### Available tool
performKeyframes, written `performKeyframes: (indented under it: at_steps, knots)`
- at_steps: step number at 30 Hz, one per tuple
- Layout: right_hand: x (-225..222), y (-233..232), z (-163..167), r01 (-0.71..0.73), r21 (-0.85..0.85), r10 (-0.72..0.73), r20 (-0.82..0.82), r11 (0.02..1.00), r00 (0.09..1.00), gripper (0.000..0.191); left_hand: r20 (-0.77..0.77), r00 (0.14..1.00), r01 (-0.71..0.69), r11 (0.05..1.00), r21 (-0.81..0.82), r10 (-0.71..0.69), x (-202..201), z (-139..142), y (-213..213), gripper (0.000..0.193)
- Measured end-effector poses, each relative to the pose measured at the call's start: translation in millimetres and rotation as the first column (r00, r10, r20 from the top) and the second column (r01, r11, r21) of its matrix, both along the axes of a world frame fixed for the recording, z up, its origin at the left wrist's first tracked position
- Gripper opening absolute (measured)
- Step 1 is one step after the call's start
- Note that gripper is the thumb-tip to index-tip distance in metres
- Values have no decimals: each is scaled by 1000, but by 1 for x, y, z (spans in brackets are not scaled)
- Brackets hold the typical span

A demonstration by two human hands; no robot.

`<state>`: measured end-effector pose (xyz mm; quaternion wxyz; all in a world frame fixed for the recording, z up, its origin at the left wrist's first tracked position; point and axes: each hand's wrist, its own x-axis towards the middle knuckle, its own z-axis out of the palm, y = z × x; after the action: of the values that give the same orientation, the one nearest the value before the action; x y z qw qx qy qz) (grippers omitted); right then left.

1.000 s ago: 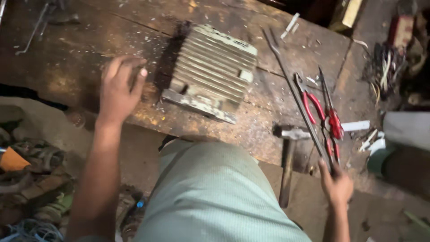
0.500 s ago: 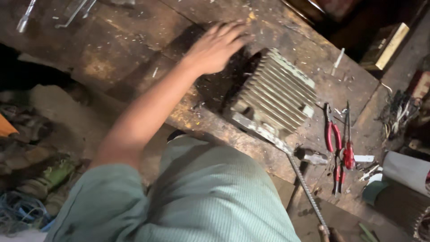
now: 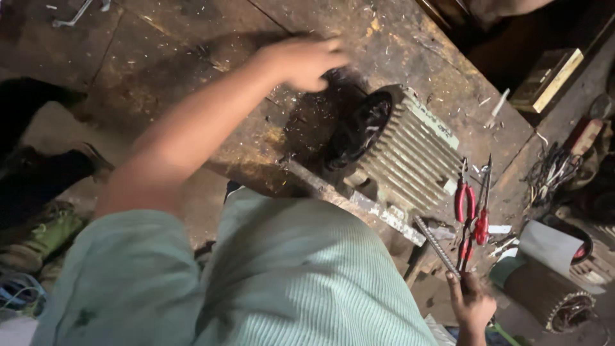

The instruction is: The person uses pliers to pull copper windings from a motor stator, then uses a hammer and metal rod to drive the windings out of the stator slots. The person repeatedly flips the stator and continues hammering to remove the remaining copper.

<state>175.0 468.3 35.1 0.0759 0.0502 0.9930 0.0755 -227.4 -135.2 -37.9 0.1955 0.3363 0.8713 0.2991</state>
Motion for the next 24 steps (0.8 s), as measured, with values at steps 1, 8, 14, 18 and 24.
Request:
performKeyframes:
  at_steps: [1,8,14,18,24]
  knots:
    - [-6,3,0,-8,11,8,22,1000,1000,36,11,998,-54,998,28,54,17,5,-12,65]
    - [-33,19,24,39,-144,-27,87,989,996,34,60,910,-404,910,-98,410,103,22,-23,77]
    - [-55,-4,39,-151,-80,149,-27,985,988,31,182,878,-458,887,53,442,96,2,-24,77]
    - [-53,-21,28,-158,-69,153,-68,985,986,33,323,879,-434,871,232,352,97,-10,-33,80]
    - [-36,-29,10,-78,-104,85,69,991,994,35,915,403,-876,284,389,-7,131,-50,-15,67]
